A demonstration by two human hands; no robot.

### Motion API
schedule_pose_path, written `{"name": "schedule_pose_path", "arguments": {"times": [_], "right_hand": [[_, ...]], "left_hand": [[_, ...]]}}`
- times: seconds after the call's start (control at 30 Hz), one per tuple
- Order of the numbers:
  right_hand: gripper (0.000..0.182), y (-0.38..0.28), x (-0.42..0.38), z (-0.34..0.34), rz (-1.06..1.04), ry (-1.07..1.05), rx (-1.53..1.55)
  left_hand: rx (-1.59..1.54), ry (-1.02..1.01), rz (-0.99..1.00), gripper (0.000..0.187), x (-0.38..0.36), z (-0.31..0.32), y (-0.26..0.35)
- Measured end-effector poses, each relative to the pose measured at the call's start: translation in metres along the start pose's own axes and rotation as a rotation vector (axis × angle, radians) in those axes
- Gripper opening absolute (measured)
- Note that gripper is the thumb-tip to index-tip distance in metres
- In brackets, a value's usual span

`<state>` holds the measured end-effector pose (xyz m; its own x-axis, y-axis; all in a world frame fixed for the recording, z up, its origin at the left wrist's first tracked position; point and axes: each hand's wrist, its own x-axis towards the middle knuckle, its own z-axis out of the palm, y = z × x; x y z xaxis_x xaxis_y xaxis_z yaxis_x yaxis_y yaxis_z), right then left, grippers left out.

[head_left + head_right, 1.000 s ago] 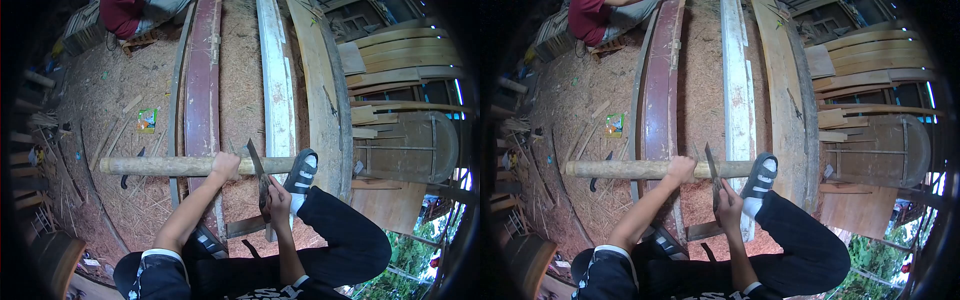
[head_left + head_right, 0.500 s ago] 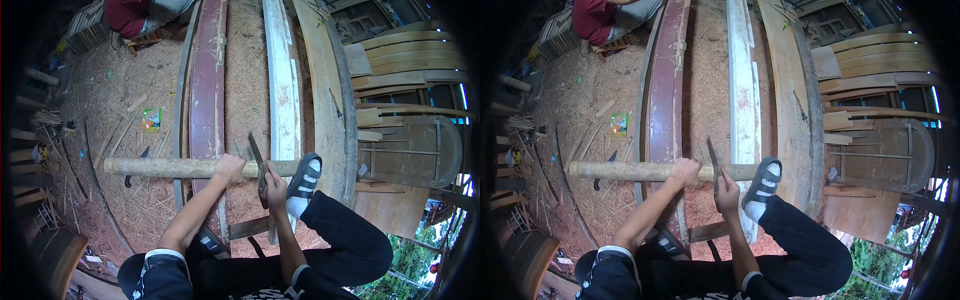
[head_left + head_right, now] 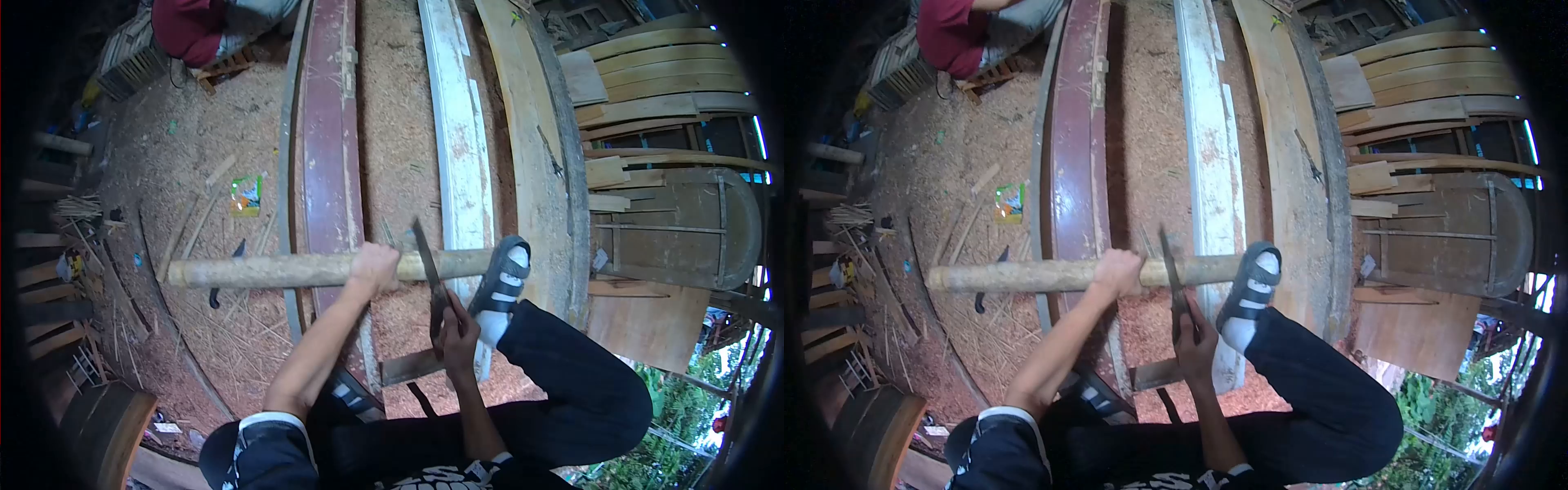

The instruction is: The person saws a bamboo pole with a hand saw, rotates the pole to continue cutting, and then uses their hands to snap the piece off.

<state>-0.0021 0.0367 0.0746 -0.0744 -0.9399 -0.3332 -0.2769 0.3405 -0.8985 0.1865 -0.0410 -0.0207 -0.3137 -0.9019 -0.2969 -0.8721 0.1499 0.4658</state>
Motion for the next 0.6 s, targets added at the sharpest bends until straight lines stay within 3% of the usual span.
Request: {"name": "schedule_pose_path", "arguments": {"times": [0.03,0.07,0.1,0.17,0.2,0.23,0.3,0.4,0.57,0.6], "right_hand": [[0.041,-0.016,-0.008,-0.002,0.102,0.031,0.114],[0.040,-0.034,0.004,0.002,0.240,0.012,0.038],[0.040,-0.027,0.016,0.008,0.239,0.020,0.042],[0.040,-0.003,0.044,0.025,0.033,-0.013,-0.033],[0.040,-0.007,0.036,0.020,0.291,-0.011,-0.024],[0.040,0.000,0.008,0.005,0.318,-0.014,-0.037],[0.040,0.003,0.000,0.000,-0.046,-0.005,-0.010],[0.038,-0.042,-0.008,-0.008,0.200,-0.016,0.160],[0.040,-0.039,0.008,-0.014,0.245,-0.039,0.207],[0.041,-0.030,0.000,-0.012,0.160,-0.034,0.121]], "left_hand": [[-0.027,0.009,0.006,0.047,-0.002,-0.003,0.002],[-0.027,-0.038,-0.003,0.045,-0.002,-0.007,0.001],[-0.024,-0.039,0.005,0.045,-0.004,-0.003,0.002],[0.003,0.047,0.055,0.046,0.000,0.003,-0.006],[0.002,0.066,0.050,0.046,0.008,-0.001,-0.006],[-0.016,0.007,0.042,0.047,-0.003,0.006,0.003],[0.017,-0.006,0.029,0.047,0.008,-0.011,-0.016],[-0.024,-0.041,0.051,0.057,0.004,-0.010,-0.007],[-0.006,-0.206,-0.010,0.067,0.006,-0.023,-0.002],[-0.014,-0.181,0.004,0.068,0.007,-0.019,-0.005]]}}
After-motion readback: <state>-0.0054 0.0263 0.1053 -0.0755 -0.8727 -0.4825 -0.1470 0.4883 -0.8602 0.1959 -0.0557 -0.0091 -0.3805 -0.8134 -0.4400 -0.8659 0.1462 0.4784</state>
